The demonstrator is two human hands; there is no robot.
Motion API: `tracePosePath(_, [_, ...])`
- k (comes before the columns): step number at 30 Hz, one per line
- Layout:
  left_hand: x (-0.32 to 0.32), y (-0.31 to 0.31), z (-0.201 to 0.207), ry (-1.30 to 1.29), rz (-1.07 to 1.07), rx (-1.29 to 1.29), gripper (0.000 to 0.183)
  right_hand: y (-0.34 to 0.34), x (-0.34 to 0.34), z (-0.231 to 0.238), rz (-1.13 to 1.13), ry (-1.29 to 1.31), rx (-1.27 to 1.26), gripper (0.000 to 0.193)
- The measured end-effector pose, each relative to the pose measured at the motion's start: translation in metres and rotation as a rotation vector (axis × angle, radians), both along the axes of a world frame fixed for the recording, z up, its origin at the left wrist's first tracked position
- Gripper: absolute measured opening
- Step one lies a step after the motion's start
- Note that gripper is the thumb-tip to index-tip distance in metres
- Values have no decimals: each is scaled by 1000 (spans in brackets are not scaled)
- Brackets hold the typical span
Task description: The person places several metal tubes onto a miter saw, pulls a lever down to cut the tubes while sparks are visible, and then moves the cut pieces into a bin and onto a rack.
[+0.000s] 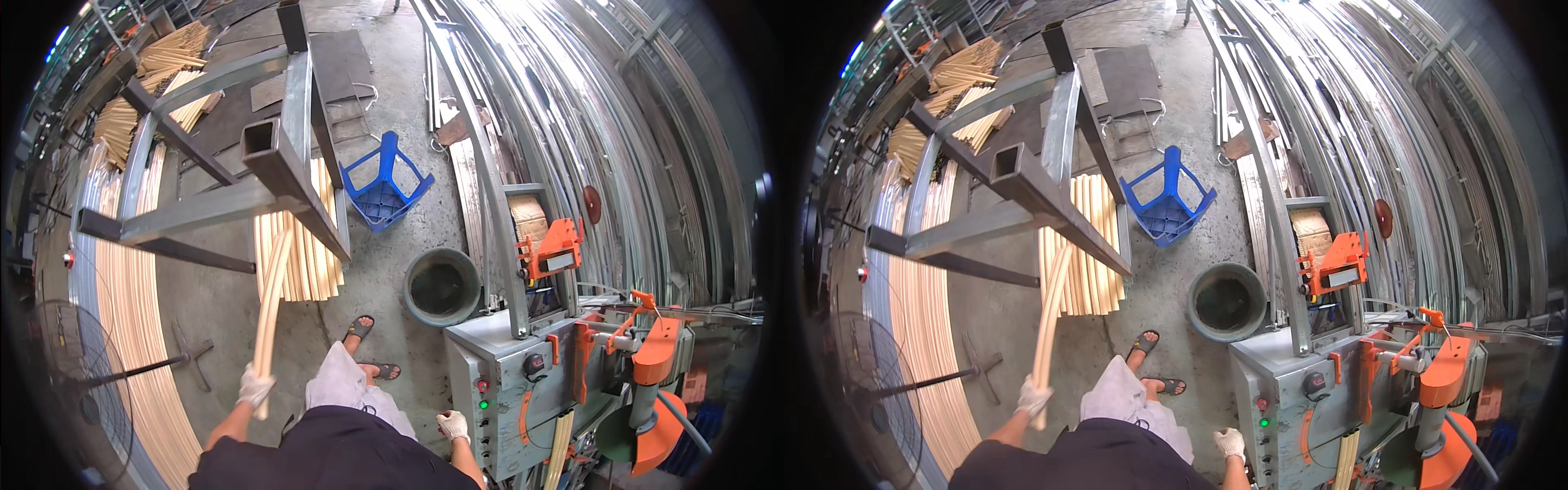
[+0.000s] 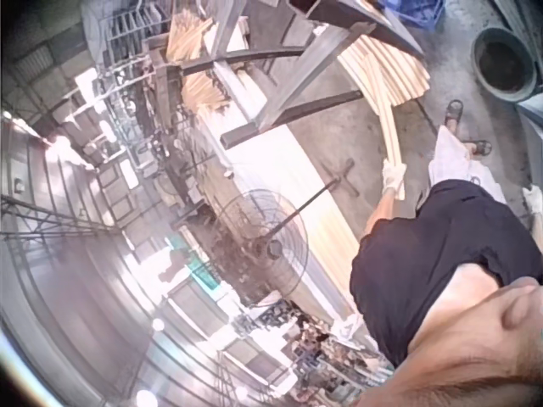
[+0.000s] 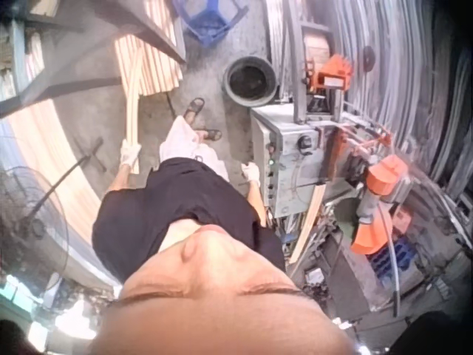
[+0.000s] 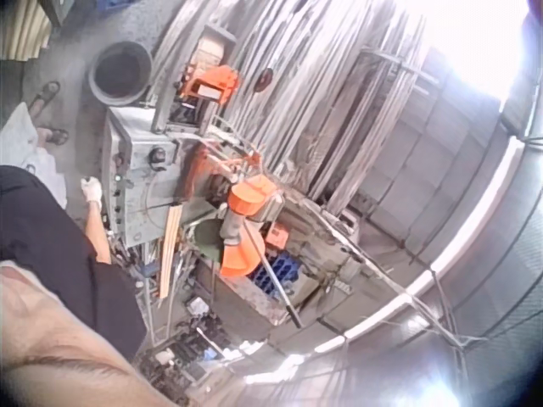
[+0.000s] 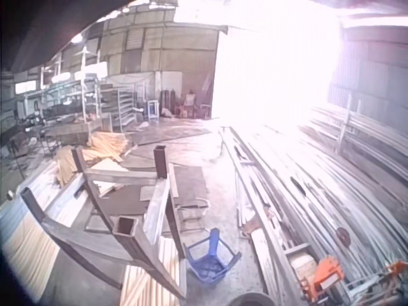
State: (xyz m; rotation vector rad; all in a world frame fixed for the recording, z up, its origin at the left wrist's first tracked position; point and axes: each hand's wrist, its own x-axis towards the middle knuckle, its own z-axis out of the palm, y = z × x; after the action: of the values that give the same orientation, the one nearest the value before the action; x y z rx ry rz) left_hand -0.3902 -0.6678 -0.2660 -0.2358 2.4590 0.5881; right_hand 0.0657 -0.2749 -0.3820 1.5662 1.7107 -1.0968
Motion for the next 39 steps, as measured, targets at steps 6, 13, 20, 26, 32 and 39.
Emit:
tracePosePath(6, [-160,195,-184,65,176,141,51,10,-53,23,-37,-10,22,27])
tracePosePath(13, [-217,282,-319,268,-143,64,57,-59,-2,23,-483,-22,-56,22])
tracePosePath(20, [-212,290,-305,117,-426,-99,55,-168,19,70,-553,-238,-275,32])
tracePosePath(26, [-191,270,-337,-967,-434,65,27,-242,62,59,-704,-232,-186,31])
tracePosePath(32, [72,470,-108,-410,-1783,81,33,-294,55,57,-1327,-91,-255,33])
tracePosePath(39, [434,615,38,-246,-2289,904,28,-326,72,29,-1802,177,-327,32])
